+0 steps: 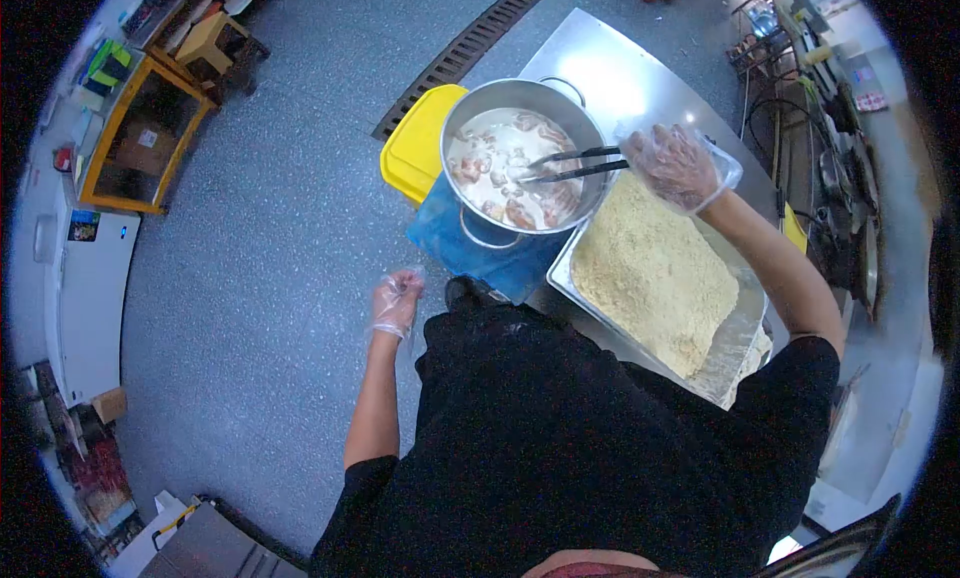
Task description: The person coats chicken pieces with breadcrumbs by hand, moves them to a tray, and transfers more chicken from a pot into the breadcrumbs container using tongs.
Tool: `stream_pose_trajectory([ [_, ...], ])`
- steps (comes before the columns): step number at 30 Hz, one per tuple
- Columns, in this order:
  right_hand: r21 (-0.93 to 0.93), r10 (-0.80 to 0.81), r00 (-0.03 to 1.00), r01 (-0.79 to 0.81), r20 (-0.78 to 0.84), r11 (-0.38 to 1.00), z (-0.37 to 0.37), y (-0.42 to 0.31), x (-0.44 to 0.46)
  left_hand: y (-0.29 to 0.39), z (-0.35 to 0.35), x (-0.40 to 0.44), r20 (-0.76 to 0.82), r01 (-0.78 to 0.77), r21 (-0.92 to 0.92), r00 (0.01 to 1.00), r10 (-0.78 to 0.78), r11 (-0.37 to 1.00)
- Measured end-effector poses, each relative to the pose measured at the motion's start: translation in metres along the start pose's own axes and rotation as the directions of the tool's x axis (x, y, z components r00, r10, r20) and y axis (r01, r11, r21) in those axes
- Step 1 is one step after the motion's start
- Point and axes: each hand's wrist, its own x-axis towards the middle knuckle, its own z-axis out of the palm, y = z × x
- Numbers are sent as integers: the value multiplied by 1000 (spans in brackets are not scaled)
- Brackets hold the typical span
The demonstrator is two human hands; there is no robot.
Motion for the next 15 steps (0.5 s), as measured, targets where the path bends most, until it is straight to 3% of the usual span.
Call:
stream_pose_trajectory([
  [1, 95, 47, 982, -65, 181, 993, -4, -1, -1, -3, 1, 2, 3, -6, 3, 1000, 6, 1000],
  [5, 102, 122, 977, -141, 176, 985, -35, 8, -21, -6, 1, 4, 7, -41, 55, 999, 40, 998],
  [7, 111, 139, 988, -145, 67, 983, -42, 15, -33, -4, 2, 6, 24, -45, 38, 999, 44, 998],
  [11, 162, 259, 965, -260, 32, 952, -63, 21, -46, 9, 5, 3, 27, -33, 22, 999, 32, 999],
  [13, 64, 212, 947, -202, -243, 977, -62, 24, -54, 12, 5, 3, 37, -24, 16, 999, 24, 1000],
  [15, 142, 249, 952, -225, -179, 964, -67, 20, -51, 10, 6, 5, 38, -28, 70, 999, 26, 997],
])
